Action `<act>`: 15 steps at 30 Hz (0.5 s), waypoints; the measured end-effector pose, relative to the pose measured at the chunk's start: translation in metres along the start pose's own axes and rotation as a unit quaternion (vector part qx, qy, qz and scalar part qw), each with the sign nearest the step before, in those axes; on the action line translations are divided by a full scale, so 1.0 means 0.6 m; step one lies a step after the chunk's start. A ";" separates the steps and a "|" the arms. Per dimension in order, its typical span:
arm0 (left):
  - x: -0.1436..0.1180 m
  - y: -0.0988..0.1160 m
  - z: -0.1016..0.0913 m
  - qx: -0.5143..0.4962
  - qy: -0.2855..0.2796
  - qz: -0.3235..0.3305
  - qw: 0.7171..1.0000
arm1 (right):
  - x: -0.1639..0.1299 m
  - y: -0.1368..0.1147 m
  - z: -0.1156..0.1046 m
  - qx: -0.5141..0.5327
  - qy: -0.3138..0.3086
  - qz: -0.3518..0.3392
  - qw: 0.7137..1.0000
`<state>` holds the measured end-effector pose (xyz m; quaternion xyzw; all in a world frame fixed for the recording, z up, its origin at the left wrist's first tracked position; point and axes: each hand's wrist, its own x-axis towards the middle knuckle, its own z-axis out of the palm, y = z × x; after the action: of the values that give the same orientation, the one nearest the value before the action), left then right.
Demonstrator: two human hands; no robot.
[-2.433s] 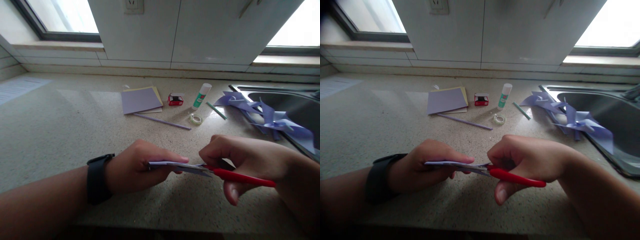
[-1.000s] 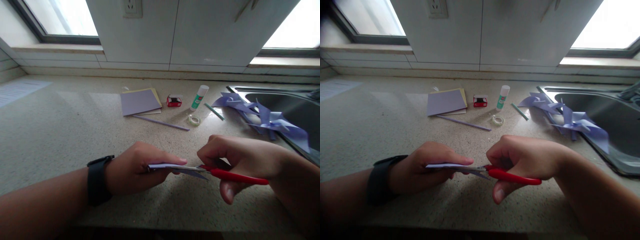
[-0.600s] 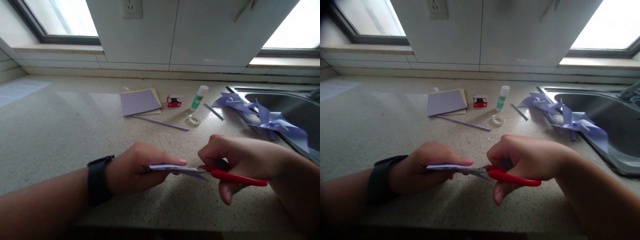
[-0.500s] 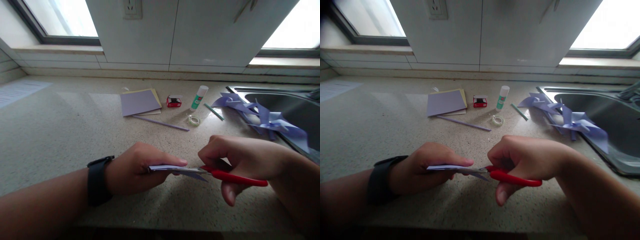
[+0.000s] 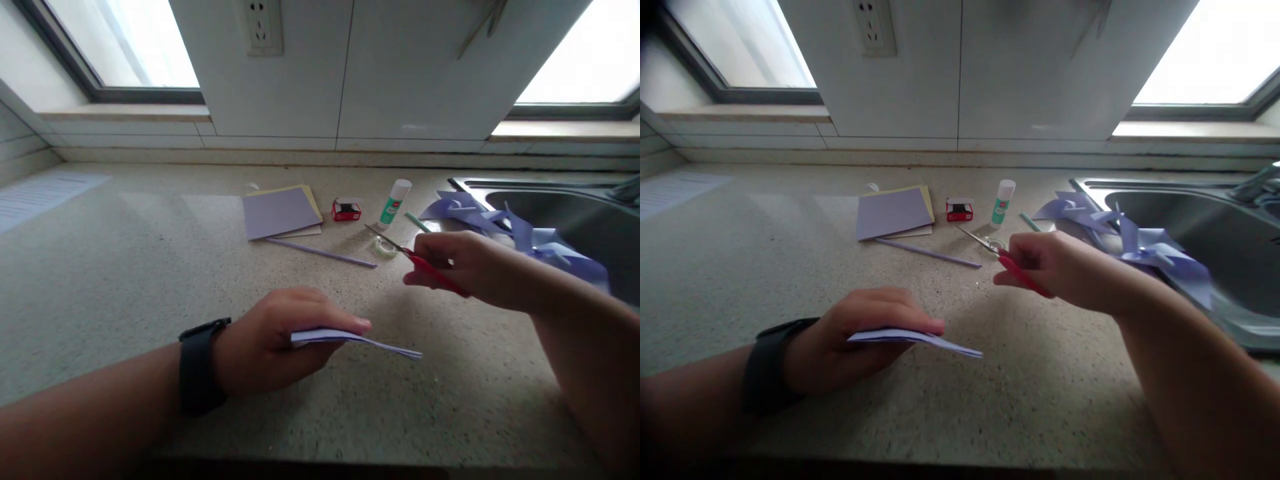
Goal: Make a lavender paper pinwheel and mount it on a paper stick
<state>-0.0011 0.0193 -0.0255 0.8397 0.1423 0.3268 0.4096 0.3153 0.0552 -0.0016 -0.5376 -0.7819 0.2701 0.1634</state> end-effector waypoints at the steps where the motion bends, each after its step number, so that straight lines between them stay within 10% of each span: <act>1: 0.001 0.000 -0.001 -0.001 0.002 0.008 1.000 | 0.005 0.007 0.004 -0.089 0.014 -0.008 0.996; 4: 0.003 0.000 -0.003 0.010 0.001 0.037 0.999 | 0.014 0.017 0.008 -0.227 -0.003 -0.036 0.973; 15: -0.018 0.011 0.014 0.289 -0.158 0.046 0.943 | -0.013 0.009 0.009 -0.227 0.002 -0.095 0.969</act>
<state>-0.0038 0.0046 -0.0289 0.9686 0.1250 0.1530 0.1510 0.3193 0.0480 -0.0088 -0.4844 -0.8699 0.0673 0.0637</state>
